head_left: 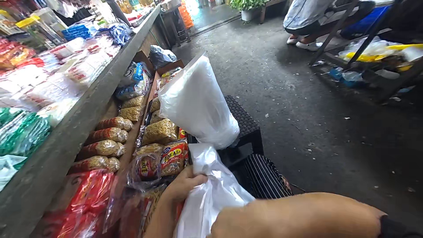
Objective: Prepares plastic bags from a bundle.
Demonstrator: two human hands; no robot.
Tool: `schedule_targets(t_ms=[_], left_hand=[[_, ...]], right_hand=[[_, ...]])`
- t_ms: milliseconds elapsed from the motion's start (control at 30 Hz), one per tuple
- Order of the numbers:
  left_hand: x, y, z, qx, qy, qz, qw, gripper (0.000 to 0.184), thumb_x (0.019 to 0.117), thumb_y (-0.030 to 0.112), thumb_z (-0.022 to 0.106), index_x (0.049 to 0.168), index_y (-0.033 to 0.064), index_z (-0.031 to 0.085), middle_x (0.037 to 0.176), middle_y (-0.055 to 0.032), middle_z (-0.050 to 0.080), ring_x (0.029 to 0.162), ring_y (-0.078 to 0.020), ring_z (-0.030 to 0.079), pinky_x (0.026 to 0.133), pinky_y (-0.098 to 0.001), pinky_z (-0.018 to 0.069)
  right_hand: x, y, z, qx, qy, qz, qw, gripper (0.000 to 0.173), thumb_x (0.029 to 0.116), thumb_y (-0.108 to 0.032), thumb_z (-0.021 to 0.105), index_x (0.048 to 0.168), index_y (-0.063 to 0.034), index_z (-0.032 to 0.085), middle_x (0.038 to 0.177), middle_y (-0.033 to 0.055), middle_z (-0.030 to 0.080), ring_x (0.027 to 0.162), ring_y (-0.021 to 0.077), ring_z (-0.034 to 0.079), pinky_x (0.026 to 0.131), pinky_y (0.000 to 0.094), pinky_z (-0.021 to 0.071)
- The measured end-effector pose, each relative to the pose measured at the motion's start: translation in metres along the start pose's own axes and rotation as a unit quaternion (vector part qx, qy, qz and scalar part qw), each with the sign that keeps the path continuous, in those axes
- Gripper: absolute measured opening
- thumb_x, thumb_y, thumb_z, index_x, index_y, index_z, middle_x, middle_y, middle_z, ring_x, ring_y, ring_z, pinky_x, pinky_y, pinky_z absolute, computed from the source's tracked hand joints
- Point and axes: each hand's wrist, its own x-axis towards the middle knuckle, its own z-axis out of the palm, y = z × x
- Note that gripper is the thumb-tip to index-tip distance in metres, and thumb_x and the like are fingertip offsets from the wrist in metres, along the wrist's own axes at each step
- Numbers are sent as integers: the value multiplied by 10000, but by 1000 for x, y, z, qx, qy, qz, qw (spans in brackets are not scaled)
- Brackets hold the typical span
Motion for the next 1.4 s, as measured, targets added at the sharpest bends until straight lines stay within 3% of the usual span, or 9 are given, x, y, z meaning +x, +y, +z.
schedule_targets(t_ms=[133,267,433,567,667,933,1100,1233,1400], left_hand=[[-21,13,-32,70,-142,236,959,194,1037,175,578,1158,261,704,1036,190,715,923,105,643,828,-137,552],[-34,48,-33,179,-167,330,912,144,1035,98,564,1133,110,669,1105,123,691,1066,109,597,946,-144,514],[-40,47,-44,191,-121,330,917,166,1034,118,580,1154,165,685,1118,147,701,1057,97,616,933,-147,526],[-49,55,-44,115,-25,266,957,548,826,330,830,1334,322,624,1219,173,707,1072,33,672,913,-207,581],[-32,77,-33,119,47,289,949,935,793,375,854,1536,64,380,1358,-9,654,1190,-122,656,992,-303,565],[1,66,15,8,215,324,921,124,904,37,716,1015,89,698,887,58,747,793,-28,710,747,-220,610],[8,62,15,9,197,423,885,136,920,120,733,1043,166,697,1061,49,727,977,-41,688,857,-211,580],[13,67,24,6,203,435,877,155,949,142,708,1102,145,734,1016,75,742,892,-4,695,816,-189,589],[24,66,22,-51,153,472,867,97,952,152,711,1049,153,718,1098,15,727,1006,-55,687,873,-215,574]], right_hand=[[-44,54,-57,76,382,-34,921,531,879,-439,757,1213,-31,686,1116,73,722,1036,119,679,906,325,575],[-57,113,-84,181,372,-29,910,1017,777,-731,711,1468,-25,469,1403,52,592,1294,85,541,1076,309,481],[-50,117,-75,291,325,-125,891,160,956,-150,702,1089,-81,646,954,-133,712,880,-60,663,797,163,568],[-49,93,-88,219,331,-32,917,138,969,-79,661,1074,10,659,898,-61,685,819,-103,607,757,100,513],[-39,83,-91,160,298,25,941,172,980,-116,642,1060,35,664,831,13,648,725,-58,545,665,124,449],[-51,90,-85,139,338,100,925,368,930,-264,741,1173,-4,644,945,41,706,848,7,642,784,193,526],[-67,97,-80,131,432,66,890,218,946,-241,717,989,-32,670,786,-62,635,699,-93,543,647,80,446],[-67,101,-76,92,486,11,869,218,980,-239,678,931,-27,683,733,-73,627,657,-117,522,610,58,426],[-65,109,-74,38,525,-28,849,245,1014,-219,630,998,-10,757,956,15,668,909,-50,599,807,88,496]])
